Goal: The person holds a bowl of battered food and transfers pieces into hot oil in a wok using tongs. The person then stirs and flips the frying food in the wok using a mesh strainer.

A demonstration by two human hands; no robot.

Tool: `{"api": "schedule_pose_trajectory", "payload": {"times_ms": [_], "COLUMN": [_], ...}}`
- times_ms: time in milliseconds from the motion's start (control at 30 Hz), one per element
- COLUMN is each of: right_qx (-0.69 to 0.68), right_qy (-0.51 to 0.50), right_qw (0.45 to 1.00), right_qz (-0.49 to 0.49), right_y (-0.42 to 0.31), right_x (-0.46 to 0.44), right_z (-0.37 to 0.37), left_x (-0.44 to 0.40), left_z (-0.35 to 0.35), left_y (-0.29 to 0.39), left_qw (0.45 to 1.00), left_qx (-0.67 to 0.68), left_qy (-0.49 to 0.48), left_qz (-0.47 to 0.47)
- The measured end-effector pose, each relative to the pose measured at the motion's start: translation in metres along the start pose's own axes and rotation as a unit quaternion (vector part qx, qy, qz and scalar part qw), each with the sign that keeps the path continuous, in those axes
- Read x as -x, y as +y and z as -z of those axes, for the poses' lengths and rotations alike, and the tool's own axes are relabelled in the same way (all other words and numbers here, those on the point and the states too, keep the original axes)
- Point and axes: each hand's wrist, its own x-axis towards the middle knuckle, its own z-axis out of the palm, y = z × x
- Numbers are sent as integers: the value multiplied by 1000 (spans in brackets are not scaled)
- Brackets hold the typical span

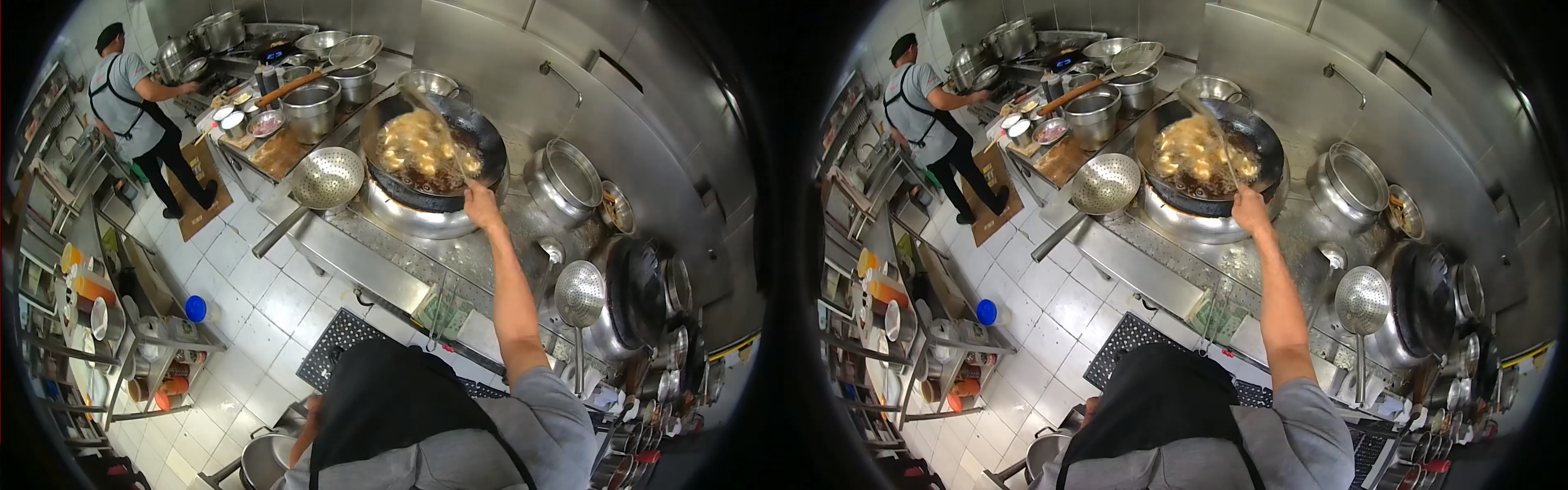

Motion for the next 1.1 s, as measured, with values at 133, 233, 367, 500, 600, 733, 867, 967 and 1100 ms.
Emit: {"api": "schedule_pose_trajectory", "payload": {"times_ms": [133,233,367,500,600,733,867,967,1100], "right_qx": [32,-70,-93,-74,-241,-585,-727,-785,-812], "right_qy": [9,0,90,186,120,38,-33,-83,-125], "right_qw": [994,997,992,980,948,752,601,509,455], "right_qz": [101,21,-15,-18,-168,-303,-329,-345,-344], "right_y": [5,-6,-9,45,42,-29,-30,-31,-35], "right_x": [16,35,46,47,64,85,82,79,72], "right_z": [1,18,34,17,17,35,29,16,0], "left_x": [-2,4,8,5,3,1,-14,-22,-29], "left_z": [-4,0,-3,-3,3,15,20,21,22], "left_y": [6,22,25,13,10,11,11,16,20], "left_qw": [995,979,980,998,997,978,975,985,991], "left_qx": [82,170,165,51,-29,-100,-147,-124,-104], "left_qy": [20,48,54,37,39,69,42,21,-9], "left_qz": [57,101,97,18,-67,-168,-160,-117,-79]}}
